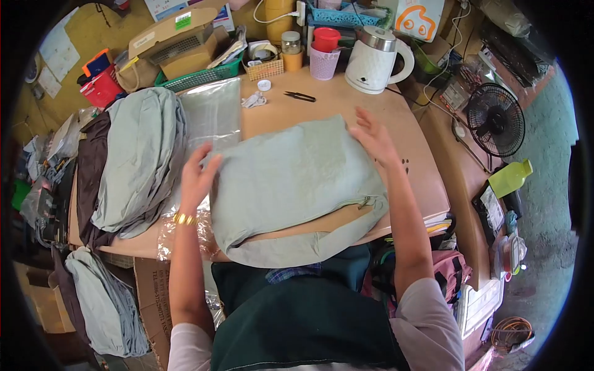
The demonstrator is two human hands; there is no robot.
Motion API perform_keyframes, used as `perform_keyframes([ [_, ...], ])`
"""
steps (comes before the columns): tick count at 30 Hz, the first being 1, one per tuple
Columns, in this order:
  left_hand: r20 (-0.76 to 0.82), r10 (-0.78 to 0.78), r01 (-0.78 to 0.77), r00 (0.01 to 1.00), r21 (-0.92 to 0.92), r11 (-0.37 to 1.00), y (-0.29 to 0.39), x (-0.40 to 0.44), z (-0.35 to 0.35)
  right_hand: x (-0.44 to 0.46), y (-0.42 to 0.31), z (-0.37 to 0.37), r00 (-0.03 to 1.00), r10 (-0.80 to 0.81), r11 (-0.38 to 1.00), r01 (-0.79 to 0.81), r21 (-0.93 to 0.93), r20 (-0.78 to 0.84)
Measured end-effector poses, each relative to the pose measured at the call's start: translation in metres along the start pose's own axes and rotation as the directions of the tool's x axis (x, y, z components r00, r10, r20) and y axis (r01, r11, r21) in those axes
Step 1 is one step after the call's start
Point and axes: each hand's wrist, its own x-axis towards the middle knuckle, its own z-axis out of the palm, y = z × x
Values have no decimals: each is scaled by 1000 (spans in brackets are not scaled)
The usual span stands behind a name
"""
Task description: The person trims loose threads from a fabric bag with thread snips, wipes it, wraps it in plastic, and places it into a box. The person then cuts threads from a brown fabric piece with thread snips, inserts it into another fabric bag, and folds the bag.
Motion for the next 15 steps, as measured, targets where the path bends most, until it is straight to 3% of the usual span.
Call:
perform_keyframes([
  [1, 130, -84, 58, 988, 193, 980, 3, 14, 1, 16, 6, 11, 1000, -23, 1000, 23, 12, -6],
  [2, 123, -100, 74, 987, 200, 977, -3, 25, 0, 33, 11, 14, 985, 81, 994, -69, -85, 152],
  [3, -3, -117, 117, 993, -20, 993, -11, 34, -1, 39, 10, 18, 935, 196, 971, -143, -193, 296],
  [4, -126, -156, 122, 980, -241, 963, -19, 40, -4, 41, 10, 16, 930, 201, 971, -149, -186, 309],
  [5, -131, -170, 136, 977, -235, 962, -11, 39, -6, 46, -9, 8, 970, 125, 952, -57, -299, 211],
  [6, -360, 191, -149, 913, 143, 978, 12, 36, -7, 50, -28, 3, 992, 30, 908, 25, -417, 124],
  [7, -406, 569, -311, 715, 544, 779, 34, 30, -8, 46, -41, 3, 971, -232, 884, 236, -405, 60],
  [8, -412, 564, -297, 716, 551, 780, 48, 20, -10, 36, -54, 2, 877, -481, 806, 435, -402, -15],
  [10, -147, 316, -303, 937, 105, 947, 72, -19, -12, -4, -86, -8, 947, -237, 896, 299, -329, 216],
  [11, 143, 297, -309, 944, 75, 948, 84, -38, -15, -22, -95, -15, 882, -92, 934, 237, -266, 462],
  [12, 425, 260, -305, 867, 40, 951, 91, -56, -14, -40, -99, -21, 735, 40, 962, 155, -225, 677],
  [14, 408, 394, -458, 823, 67, 886, 98, -87, 7, -73, -103, -23, 630, -212, 889, 441, -120, 747],
  [15, 408, 387, -450, 827, 67, 890, 93, -93, 16, -86, -97, -23, 626, -208, 891, 438, -118, 752],
])
